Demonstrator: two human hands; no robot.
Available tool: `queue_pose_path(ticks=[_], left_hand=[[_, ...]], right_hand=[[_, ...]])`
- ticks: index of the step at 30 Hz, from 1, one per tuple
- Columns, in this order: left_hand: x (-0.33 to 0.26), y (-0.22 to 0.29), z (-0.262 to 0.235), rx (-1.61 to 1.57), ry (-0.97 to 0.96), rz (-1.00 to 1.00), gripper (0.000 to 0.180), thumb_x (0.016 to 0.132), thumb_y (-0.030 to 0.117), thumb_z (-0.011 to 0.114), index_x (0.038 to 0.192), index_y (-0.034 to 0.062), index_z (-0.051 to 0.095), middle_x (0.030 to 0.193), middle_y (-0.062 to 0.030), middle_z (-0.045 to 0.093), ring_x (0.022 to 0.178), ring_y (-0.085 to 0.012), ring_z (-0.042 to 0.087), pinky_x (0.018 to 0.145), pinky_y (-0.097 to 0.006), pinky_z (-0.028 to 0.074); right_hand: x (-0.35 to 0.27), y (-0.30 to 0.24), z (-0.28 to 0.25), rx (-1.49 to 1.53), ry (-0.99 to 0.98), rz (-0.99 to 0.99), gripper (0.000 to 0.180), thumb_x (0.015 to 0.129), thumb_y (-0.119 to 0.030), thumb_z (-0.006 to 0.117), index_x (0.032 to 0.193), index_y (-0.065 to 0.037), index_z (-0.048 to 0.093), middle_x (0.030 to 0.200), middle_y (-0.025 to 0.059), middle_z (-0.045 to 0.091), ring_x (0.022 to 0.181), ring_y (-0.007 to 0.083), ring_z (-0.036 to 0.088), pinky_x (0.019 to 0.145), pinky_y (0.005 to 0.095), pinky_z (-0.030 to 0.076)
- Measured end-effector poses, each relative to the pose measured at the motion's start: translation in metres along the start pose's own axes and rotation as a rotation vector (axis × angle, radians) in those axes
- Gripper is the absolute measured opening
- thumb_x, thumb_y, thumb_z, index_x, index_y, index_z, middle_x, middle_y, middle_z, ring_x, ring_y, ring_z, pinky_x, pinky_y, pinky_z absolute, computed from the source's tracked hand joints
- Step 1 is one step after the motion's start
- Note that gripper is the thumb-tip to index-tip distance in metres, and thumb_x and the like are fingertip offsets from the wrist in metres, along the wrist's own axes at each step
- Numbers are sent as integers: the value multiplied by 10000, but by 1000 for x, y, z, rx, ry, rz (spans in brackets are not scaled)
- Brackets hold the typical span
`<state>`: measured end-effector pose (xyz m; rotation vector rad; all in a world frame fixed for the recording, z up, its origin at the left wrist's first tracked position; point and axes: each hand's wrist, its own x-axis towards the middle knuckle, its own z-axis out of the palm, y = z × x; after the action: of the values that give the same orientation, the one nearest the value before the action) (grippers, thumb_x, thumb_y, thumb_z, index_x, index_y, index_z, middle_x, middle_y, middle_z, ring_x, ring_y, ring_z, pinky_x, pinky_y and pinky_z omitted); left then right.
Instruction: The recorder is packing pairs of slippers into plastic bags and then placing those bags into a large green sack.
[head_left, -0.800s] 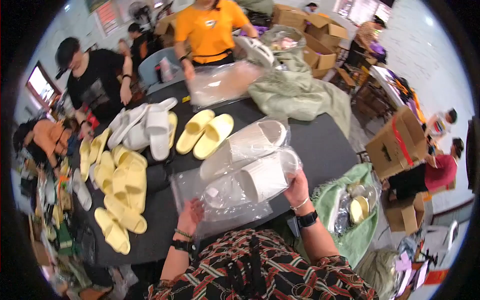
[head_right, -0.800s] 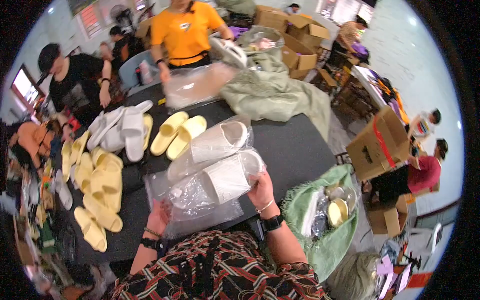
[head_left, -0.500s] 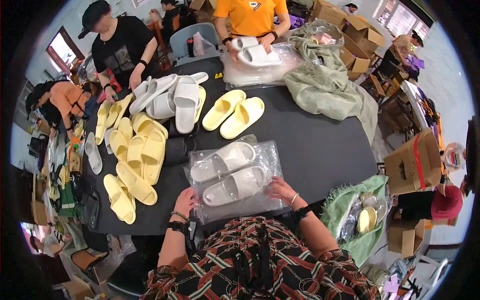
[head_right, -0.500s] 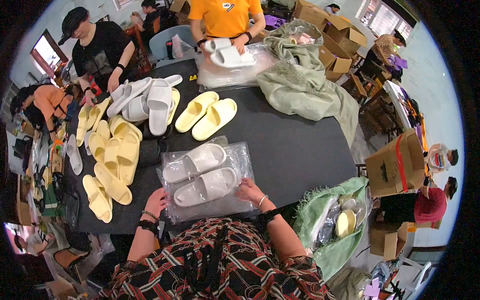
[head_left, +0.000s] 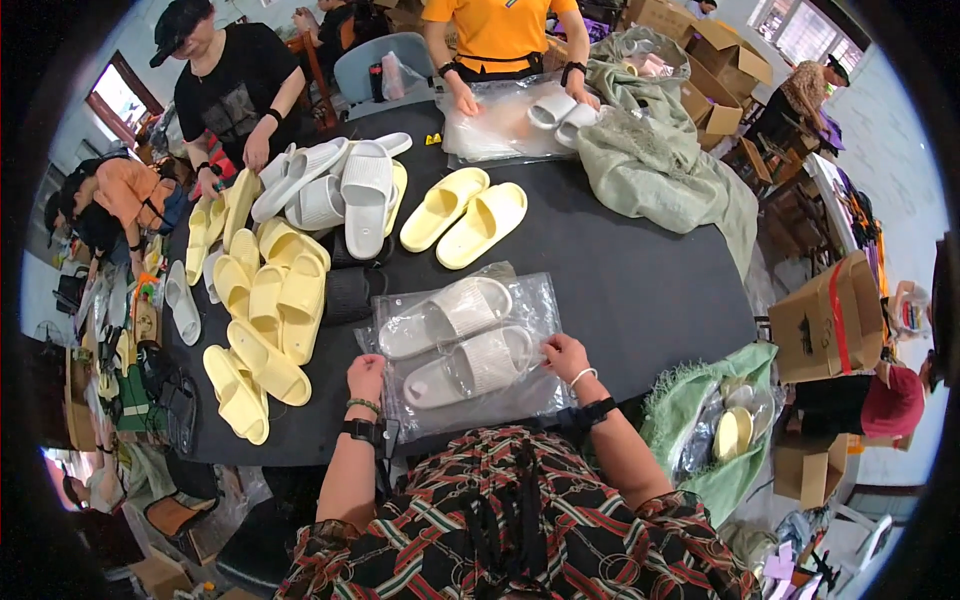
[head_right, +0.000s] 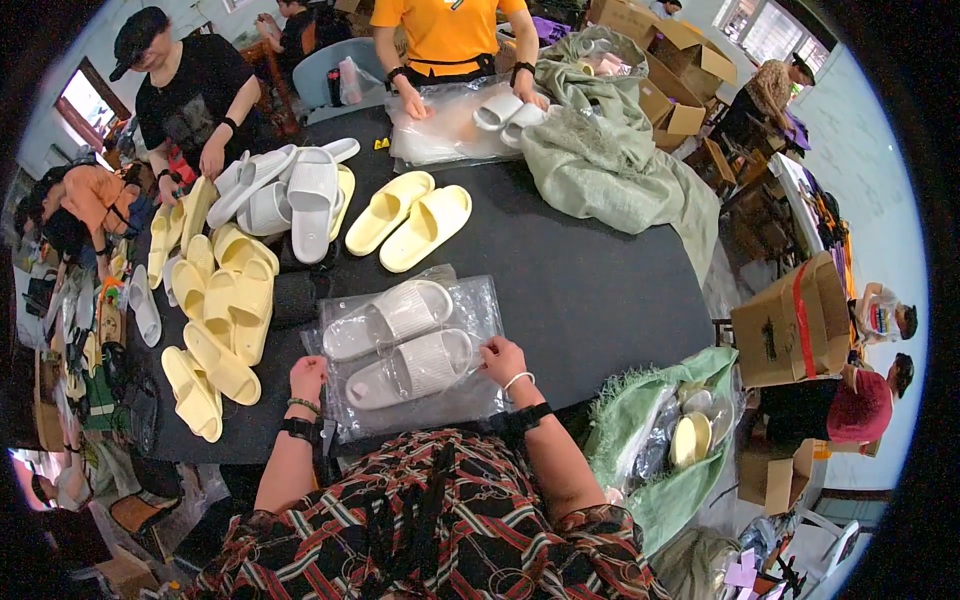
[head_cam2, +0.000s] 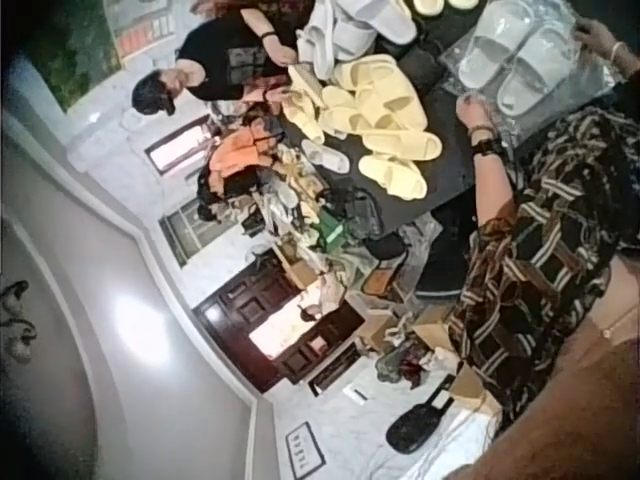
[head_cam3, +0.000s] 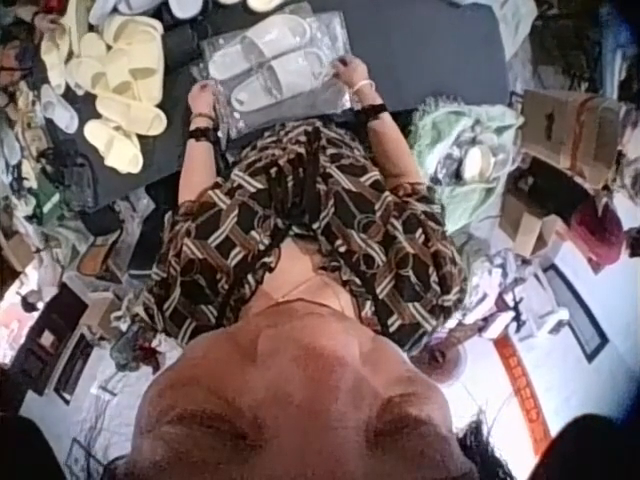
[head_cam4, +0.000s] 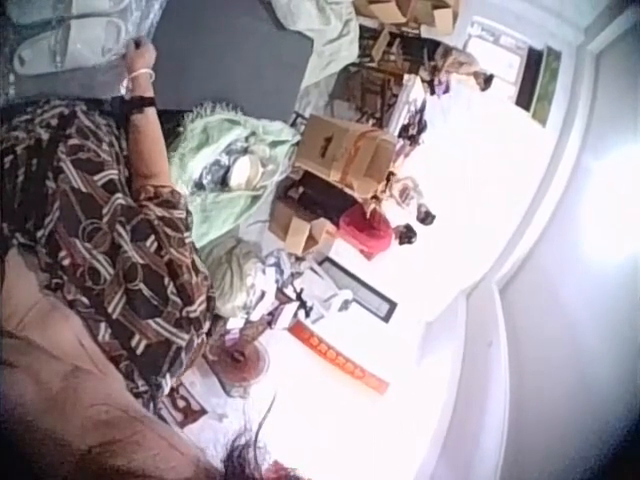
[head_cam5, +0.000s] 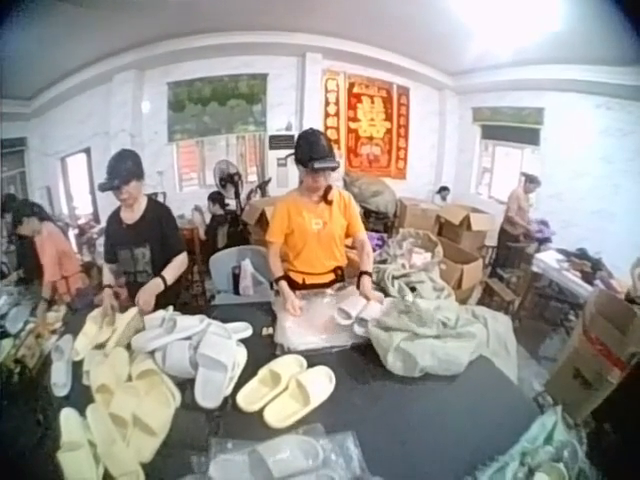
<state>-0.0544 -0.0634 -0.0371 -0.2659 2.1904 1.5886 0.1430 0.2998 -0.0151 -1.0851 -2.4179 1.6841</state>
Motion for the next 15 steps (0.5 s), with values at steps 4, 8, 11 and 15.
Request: queue_pose_path(ticks=[4, 8, 11, 15], left_hand=[[2, 21, 1, -108, 135, -16, 117, 915, 151, 564, 959, 44, 546, 781, -47, 585, 596, -122, 545, 495, -250, 458], [-28, 47, 4, 126, 13, -268, 406, 902, 407, 535, 998, 14, 506, 780, -98, 600, 507, -166, 560, 418, -281, 447], [-43, 33, -13, 299, -138, -413, 668, 842, 631, 517, 1024, -12, 507, 794, -150, 621, 442, -207, 577, 381, -294, 437], [-70, 20, 2, 319, -432, -537, 627, 830, 596, 575, 1071, 17, 550, 768, -137, 636, 552, -198, 628, 449, -274, 470]], right_hand=[[3, 26, -11, 264, 34, 16, 195, 867, -162, 632, 912, 23, 595, 719, 76, 634, 551, 166, 627, 552, 284, 534], [-5, 17, -20, 327, 70, 142, 252, 872, -205, 649, 934, 28, 575, 705, 74, 621, 539, 162, 609, 532, 284, 530], [-12, -12, -19, 82, -68, 380, 291, 868, -235, 663, 922, 32, 560, 714, 82, 625, 558, 164, 620, 513, 284, 527], [-10, 8, -19, 164, -238, 352, 251, 854, -191, 670, 884, 22, 540, 717, 84, 625, 575, 168, 628, 505, 289, 527]])
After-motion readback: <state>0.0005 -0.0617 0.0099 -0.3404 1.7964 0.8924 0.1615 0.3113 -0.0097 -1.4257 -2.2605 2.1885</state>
